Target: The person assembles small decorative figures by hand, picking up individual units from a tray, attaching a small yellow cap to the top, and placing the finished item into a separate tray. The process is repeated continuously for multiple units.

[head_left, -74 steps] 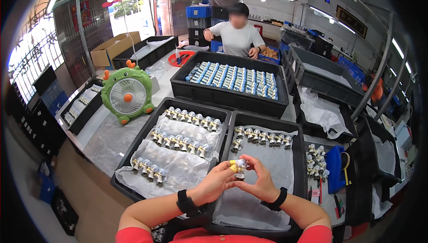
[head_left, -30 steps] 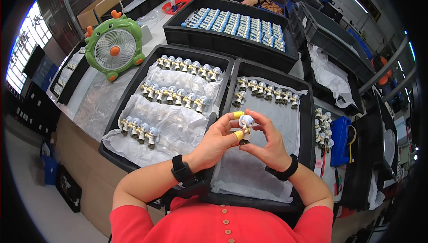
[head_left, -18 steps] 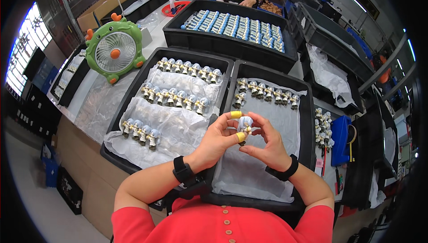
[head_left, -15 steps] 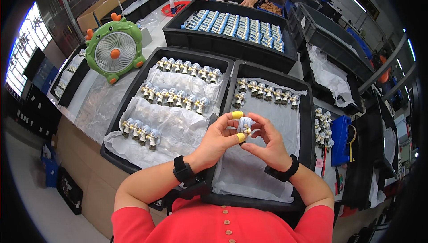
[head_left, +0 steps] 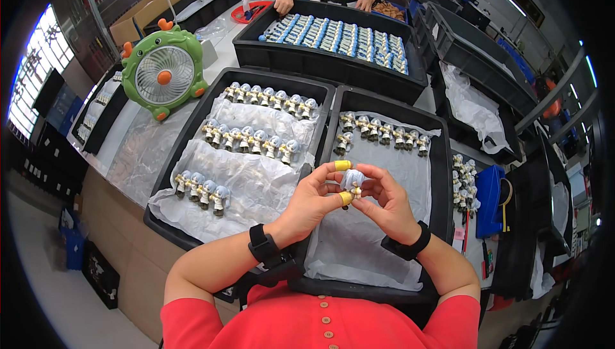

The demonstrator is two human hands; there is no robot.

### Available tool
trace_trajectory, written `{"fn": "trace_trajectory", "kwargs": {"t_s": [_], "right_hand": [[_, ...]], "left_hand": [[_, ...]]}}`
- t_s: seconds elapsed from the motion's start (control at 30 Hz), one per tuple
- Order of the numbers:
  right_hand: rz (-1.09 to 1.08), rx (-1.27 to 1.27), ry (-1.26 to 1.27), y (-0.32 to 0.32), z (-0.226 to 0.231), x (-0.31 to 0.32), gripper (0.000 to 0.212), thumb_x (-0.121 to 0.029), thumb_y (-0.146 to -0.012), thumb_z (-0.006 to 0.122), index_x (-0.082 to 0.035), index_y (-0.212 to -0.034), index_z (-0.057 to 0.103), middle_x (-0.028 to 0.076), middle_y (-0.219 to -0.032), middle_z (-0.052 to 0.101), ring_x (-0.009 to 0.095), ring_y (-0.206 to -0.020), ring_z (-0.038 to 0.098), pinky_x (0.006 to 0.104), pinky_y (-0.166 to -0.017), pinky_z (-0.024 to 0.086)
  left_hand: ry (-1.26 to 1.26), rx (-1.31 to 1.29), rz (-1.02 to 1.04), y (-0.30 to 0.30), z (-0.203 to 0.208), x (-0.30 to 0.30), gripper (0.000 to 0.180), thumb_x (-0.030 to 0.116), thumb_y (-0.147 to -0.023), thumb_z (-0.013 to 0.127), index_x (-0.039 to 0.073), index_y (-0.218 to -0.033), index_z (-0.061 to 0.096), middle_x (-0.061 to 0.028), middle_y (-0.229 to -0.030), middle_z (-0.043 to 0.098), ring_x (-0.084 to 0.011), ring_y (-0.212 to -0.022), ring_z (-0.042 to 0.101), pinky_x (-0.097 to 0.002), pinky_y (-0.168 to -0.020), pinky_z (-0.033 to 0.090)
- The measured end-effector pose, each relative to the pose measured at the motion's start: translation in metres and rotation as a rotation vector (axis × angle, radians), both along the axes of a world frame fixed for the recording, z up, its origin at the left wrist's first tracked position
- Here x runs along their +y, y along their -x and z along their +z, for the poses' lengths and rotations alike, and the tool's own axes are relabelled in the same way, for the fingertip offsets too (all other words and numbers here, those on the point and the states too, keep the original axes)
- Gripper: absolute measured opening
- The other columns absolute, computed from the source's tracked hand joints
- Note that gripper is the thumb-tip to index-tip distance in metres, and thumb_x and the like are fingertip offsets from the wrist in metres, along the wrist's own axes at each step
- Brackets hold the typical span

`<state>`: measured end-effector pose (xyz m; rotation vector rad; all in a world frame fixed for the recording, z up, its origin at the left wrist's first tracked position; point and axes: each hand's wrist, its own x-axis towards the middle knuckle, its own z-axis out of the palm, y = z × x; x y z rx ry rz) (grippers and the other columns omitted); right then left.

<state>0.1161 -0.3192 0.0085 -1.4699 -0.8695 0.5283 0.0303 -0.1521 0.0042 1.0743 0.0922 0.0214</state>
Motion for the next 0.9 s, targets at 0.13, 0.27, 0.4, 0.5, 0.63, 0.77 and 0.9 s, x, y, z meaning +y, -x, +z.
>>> {"fn": "trace_trajectory", "kwargs": {"t_s": [0.13, 0.27, 0.4, 0.5, 0.63, 0.77, 0.9], "right_hand": [[-0.004, 0.015, -0.004, 0.0002, -0.0005, -0.0001, 0.054, -0.001, -0.081, 0.066, -0.003, -0.129, 0.042, 0.007, -0.116, 0.053, 0.013, -0.101, 0.055, 0.0288, -0.088, 0.046], [-0.008, 0.032, -0.023, 0.0016, -0.0003, 0.0013, 0.052, -0.004, -0.082, 0.066, -0.004, -0.129, 0.044, 0.006, -0.113, 0.055, 0.012, -0.099, 0.055, 0.0273, -0.087, 0.047], [0.034, 0.233, -0.012, 0.0007, 0.0036, -0.0006, 0.047, -0.004, -0.085, 0.061, -0.004, -0.128, 0.041, 0.006, -0.119, 0.052, 0.014, -0.106, 0.053, 0.0303, -0.090, 0.045], [0.026, 0.278, -0.053, 0.0004, 0.0054, -0.0001, 0.042, -0.005, -0.089, 0.057, -0.003, -0.128, 0.041, 0.007, -0.119, 0.052, 0.013, -0.108, 0.052, 0.0291, -0.092, 0.045], [0.059, 0.375, -0.097, -0.0054, -0.0022, -0.0009, 0.040, -0.006, -0.091, 0.053, -0.004, -0.129, 0.040, 0.008, -0.122, 0.052, 0.014, -0.112, 0.051, 0.0300, -0.094, 0.043], [0.048, 0.495, -0.145, -0.0064, -0.0004, -0.0007, 0.038, -0.008, -0.093, 0.050, -0.004, -0.130, 0.039, 0.008, -0.123, 0.052, 0.015, -0.111, 0.052, 0.0313, -0.095, 0.043], [0.045, 0.542, -0.201, -0.0083, -0.0020, 0.0012, 0.037, -0.008, -0.094, 0.047, -0.005, -0.130, 0.039, 0.007, -0.123, 0.052, 0.015, -0.111, 0.052, 0.0323, -0.094, 0.044]], "left_hand": [[-0.008, 0.008, 0.009, -0.0003, 0.0003, -0.0003, 0.048, -0.001, -0.083, 0.062, 0.006, -0.127, 0.044, -0.0059, -0.111, 0.052, -0.0140, -0.098, 0.057, -0.0276, -0.080, 0.048], [-0.037, 0.010, 0.003, -0.0010, -0.0015, 0.0005, 0.048, -0.001, -0.082, 0.062, 0.006, -0.127, 0.045, -0.0058, -0.109, 0.054, -0.0134, -0.097, 0.057, -0.0274, -0.080, 0.049], [-0.105, -0.012, -0.004, 0.0004, 0.0003, 0.0003, 0.046, -0.001, -0.082, 0.062, 0.006, -0.125, 0.046, -0.0052, -0.106, 0.056, -0.0129, -0.096, 0.057, -0.0274, -0.080, 0.049], [-0.071, -0.006, -0.012, 0.0002, 0.0024, 0.0001, 0.045, 0.000, -0.083, 0.062, 0.005, -0.125, 0.047, -0.0050, -0.105, 0.057, -0.0126, -0.096, 0.057, -0.0275, -0.080, 0.049], [-0.005, -0.013, -0.017, -0.0005, 0.0016, 0.0008, 0.047, 0.000, -0.082, 0.063, 0.005, -0.126, 0.045, -0.0054, -0.109, 0.055, -0.0124, -0.096, 0.057, -0.0276, -0.080, 0.049], [-0.038, -0.003, -0.031, 0.0006, 0.0020, 0.0001, 0.053, 0.000, -0.082, 0.064, 0.005, -0.130, 0.042, -0.0082, -0.120, 0.050, -0.0143, -0.099, 0.057, -0.0279, -0.083, 0.048], [-0.028, 0.015, -0.068, 0.0020, 0.0074, -0.0004, 0.059, 0.001, -0.081, 0.064, 0.005, -0.134, 0.038, -0.0102, -0.128, 0.045, -0.0172, -0.103, 0.057, -0.0288, -0.087, 0.047]]}}
